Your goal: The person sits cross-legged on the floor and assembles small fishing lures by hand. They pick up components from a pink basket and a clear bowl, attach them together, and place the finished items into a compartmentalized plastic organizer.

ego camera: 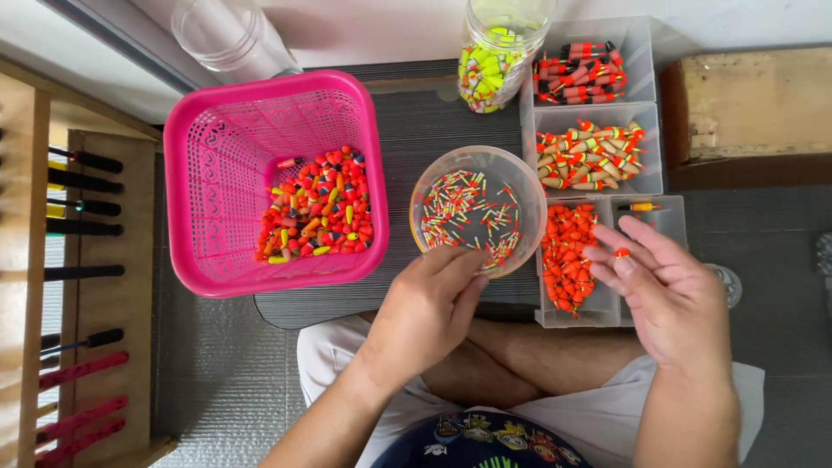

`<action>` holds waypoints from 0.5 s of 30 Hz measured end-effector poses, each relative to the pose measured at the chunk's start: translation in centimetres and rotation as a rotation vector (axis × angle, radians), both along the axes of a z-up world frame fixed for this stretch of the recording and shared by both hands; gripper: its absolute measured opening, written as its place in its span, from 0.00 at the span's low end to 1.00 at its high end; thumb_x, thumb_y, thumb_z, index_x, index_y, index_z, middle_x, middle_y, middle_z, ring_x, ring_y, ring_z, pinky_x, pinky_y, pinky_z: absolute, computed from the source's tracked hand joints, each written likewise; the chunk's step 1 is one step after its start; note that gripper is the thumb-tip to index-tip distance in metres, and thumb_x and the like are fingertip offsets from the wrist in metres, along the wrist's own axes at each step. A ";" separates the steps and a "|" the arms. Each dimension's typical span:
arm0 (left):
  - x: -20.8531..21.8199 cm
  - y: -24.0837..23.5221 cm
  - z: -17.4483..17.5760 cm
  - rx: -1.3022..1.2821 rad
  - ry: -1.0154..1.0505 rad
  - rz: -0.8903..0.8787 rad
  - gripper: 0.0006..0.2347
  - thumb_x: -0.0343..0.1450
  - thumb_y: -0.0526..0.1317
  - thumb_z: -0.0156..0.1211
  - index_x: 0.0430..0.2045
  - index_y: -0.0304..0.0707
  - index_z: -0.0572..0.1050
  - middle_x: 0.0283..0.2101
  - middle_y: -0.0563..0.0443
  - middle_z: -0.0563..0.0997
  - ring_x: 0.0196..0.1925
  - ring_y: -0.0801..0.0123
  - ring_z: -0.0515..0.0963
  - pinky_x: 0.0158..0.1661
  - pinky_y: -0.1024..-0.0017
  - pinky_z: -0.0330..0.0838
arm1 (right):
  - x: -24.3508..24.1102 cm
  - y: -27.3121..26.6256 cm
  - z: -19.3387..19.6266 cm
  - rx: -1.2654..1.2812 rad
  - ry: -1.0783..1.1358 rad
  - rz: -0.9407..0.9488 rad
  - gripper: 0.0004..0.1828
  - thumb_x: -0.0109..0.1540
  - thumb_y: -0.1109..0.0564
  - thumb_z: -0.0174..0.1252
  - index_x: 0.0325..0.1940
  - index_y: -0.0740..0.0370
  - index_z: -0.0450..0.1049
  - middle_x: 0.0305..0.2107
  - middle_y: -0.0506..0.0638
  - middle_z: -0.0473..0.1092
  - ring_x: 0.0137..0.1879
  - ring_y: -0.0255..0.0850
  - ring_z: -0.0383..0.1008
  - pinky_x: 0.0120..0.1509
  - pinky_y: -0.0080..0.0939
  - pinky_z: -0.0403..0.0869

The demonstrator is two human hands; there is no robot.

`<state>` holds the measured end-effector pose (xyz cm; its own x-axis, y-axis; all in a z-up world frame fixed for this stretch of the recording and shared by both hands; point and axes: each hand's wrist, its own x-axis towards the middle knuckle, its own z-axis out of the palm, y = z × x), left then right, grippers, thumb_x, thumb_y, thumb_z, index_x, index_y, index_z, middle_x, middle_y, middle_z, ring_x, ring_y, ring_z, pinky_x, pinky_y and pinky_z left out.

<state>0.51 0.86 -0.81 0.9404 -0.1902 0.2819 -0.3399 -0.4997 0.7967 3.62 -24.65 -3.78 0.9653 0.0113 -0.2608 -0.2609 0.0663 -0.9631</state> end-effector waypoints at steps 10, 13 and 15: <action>7.2 -2.1 -5.9 0.789 0.099 0.065 0.10 0.57 0.22 0.53 0.25 0.37 0.74 0.31 0.41 0.75 0.30 0.53 0.78 0.26 0.60 0.74 | -2.3 -0.7 -0.5 0.339 0.033 0.073 0.22 0.60 0.68 0.46 0.60 0.70 0.63 0.58 0.68 0.65 0.58 0.53 0.71 0.57 0.41 0.72; 10.4 -2.4 -8.3 1.307 0.039 0.068 0.06 0.64 0.34 0.54 0.26 0.52 0.77 0.30 0.53 0.77 0.31 0.68 0.78 0.28 0.74 0.72 | -2.6 -0.2 -0.4 0.306 0.043 0.044 0.22 0.61 0.66 0.47 0.60 0.70 0.64 0.53 0.71 0.69 0.53 0.56 0.75 0.54 0.46 0.75; 11.4 -2.3 -8.8 1.331 0.109 -0.020 0.04 0.64 0.39 0.57 0.23 0.56 0.79 0.30 0.55 0.80 0.32 0.68 0.79 0.33 0.74 0.71 | -2.8 0.2 -0.2 0.171 0.079 0.038 0.22 0.62 0.61 0.47 0.60 0.69 0.64 0.52 0.70 0.70 0.48 0.56 0.78 0.43 0.45 0.78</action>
<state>11.87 -1.45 -9.66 0.9400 -0.2736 -0.2036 -0.3223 -0.9081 -0.2673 0.86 -24.41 -4.01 0.9401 0.0980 -0.3266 -0.3404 0.2157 -0.9152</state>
